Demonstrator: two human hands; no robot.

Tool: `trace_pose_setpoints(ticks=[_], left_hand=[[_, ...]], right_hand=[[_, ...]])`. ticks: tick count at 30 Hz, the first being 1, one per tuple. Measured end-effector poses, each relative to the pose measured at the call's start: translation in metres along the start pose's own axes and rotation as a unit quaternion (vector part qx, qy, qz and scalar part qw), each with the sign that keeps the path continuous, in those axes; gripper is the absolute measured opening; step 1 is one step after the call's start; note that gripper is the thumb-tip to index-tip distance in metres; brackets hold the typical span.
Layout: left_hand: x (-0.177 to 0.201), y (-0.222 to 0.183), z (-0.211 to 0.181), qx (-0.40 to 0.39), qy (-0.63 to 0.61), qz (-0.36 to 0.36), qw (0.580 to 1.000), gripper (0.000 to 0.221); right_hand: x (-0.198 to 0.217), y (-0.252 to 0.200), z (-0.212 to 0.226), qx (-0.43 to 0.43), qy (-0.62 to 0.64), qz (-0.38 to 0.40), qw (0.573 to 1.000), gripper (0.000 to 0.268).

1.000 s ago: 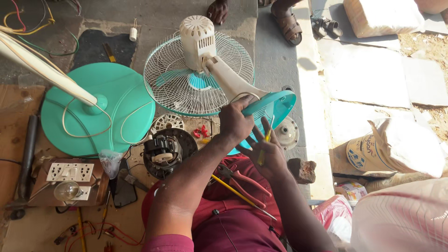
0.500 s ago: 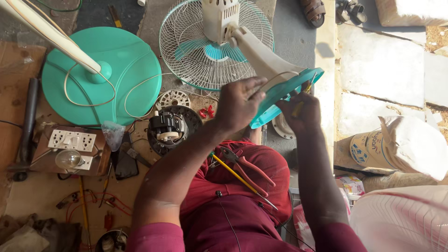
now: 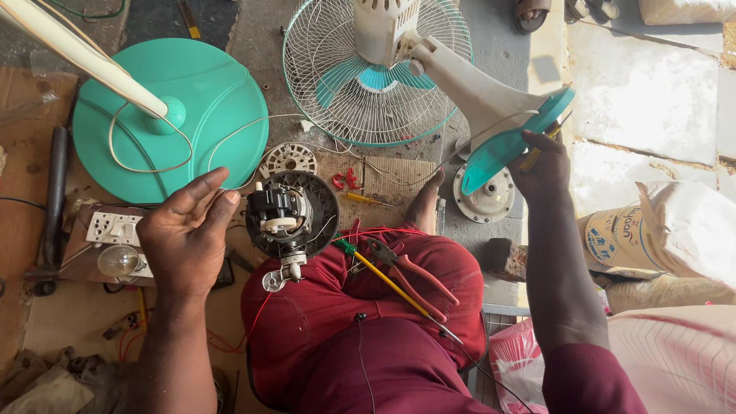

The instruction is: The person disassembles a standing electric fan motor while sitting on the floor. They use a screwdriver to remove screws from the fan housing and pliers to detach internal components, placing the removed parts on the floor.

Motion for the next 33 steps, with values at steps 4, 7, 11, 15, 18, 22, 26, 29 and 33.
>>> trace_pose_setpoints(ticks=[4,7,11,15,18,22,26,29,33], left_hand=[[0.020,-0.017,0.028,0.044,-0.013,-0.035,0.998,0.032],[0.024,-0.026,0.046,0.058,-0.048,-0.039,0.996,0.031],[0.019,-0.029,0.055,0.061,-0.037,-0.025,0.997,0.031],[0.008,-0.026,0.063,0.073,-0.025,-0.012,0.997,0.030],[-0.001,-0.025,0.067,0.060,-0.047,0.008,0.997,0.030],[-0.006,-0.028,0.073,0.063,-0.072,0.004,0.995,0.035],[0.004,-0.046,0.090,0.126,-0.058,-0.020,0.990,0.037],[0.019,-0.065,0.105,0.195,-0.044,-0.049,0.979,0.040],[0.035,-0.084,0.121,0.262,-0.001,-0.084,0.961,0.040]], right_hand=[[-0.026,-0.015,-0.004,0.002,0.001,-0.013,1.000,0.055],[-0.047,-0.017,0.001,0.031,-0.031,0.018,0.999,0.065],[-0.072,-0.022,0.006,0.052,-0.050,0.091,0.993,0.073],[-0.085,-0.012,0.001,0.070,-0.049,0.095,0.992,0.079],[-0.089,0.008,-0.012,0.070,-0.074,0.114,0.988,0.077],[-0.086,0.034,-0.075,0.006,-0.106,0.029,0.994,0.094],[-0.112,0.063,-0.137,-0.044,0.048,0.138,0.988,0.097],[-0.114,0.101,-0.145,-0.042,0.069,0.104,0.991,0.084],[-0.114,0.155,-0.129,-0.069,0.034,0.154,0.985,0.055]])
Point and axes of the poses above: each hand's wrist, its own y-axis towards the middle knuckle, its own x-axis out of the back of the hand, z = x × y, the point moved 6 cm from there along y, towards the middle knuckle, and after that the axes turned 10 degrees about z, right-handed, at the moved point
